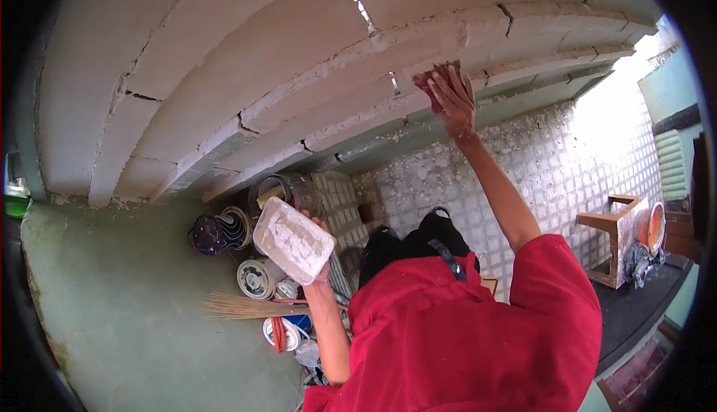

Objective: Applying white putty or plaster to gaps in a concrete block ceiling/wall using a scraper.

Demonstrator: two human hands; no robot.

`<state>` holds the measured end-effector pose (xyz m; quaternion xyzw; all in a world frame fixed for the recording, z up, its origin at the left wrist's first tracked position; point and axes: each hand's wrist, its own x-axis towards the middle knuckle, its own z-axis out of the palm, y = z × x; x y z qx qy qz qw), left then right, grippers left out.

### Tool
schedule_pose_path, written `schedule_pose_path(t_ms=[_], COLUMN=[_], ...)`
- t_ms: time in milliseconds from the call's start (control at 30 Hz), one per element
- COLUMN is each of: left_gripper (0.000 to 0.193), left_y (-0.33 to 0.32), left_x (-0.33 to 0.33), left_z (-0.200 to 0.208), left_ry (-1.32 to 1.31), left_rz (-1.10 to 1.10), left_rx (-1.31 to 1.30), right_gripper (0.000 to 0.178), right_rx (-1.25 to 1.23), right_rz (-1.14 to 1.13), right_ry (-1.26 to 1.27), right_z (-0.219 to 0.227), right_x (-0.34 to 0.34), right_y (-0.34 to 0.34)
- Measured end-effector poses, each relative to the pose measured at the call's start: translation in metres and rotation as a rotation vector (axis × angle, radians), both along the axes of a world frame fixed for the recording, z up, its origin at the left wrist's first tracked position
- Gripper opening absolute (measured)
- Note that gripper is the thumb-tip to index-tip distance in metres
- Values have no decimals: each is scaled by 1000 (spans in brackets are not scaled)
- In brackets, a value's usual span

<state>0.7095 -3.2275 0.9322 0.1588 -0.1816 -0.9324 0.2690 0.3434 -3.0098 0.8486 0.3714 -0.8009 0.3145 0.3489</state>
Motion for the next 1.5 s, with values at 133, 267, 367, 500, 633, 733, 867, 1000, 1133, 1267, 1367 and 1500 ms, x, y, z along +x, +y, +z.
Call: schedule_pose_path(t_ms=[133, 267, 367, 500, 633, 733, 867, 1000, 1133, 1267, 1367, 1500], left_gripper=[53, 54, 54, 58, 55, 56, 55, 55, 56, 57, 57, 55], left_y=[6, 24, 23, 7, -8, -27, -59, -88, -101, -97, -89, -59], left_x=[8, 6, 11, 27, 21, 32, 51, 73, 77, 79, 80, 61], left_z=[2, 17, 27, 32, 44, 44, 40, 39, 52, 53, 49, 35], left_ry=[5, 0, 15, 94, 32, 60, 25, 84, 116, 135, 129, 84], left_rz=[15, 31, 34, 5, 8, -17, 5, -35, -63, -91, -80, -65], left_rx=[-45, -61, 4, 154, 43, 124, 116, 73, 84, 38, 22, 3], right_gripper=[44, 50, 53, 54, 58, 63, 66, 67, 73, 71, 66, 49], right_rx=[-89, -13, -34, -519, -538, -500, -523, -560, -487, -510, -524, -361], right_rz=[-20, -48, -12, -55, -196, -191, -154, 0, -8, 33, 31, -130], right_ry=[39, -25, -46, -287, -567, -555, -468, -598, -556, -540, -497, -111], right_z=[48, 18, 12, 53, 98, 104, 102, 114, 110, 108, 101, 73], right_x=[-4, -15, 11, 32, 33, 60, 96, 146, 175, 180, 162, 80], right_y=[-15, -17, -10, -14, -38, -79, -151, -211, -242, -225, -170, -64])
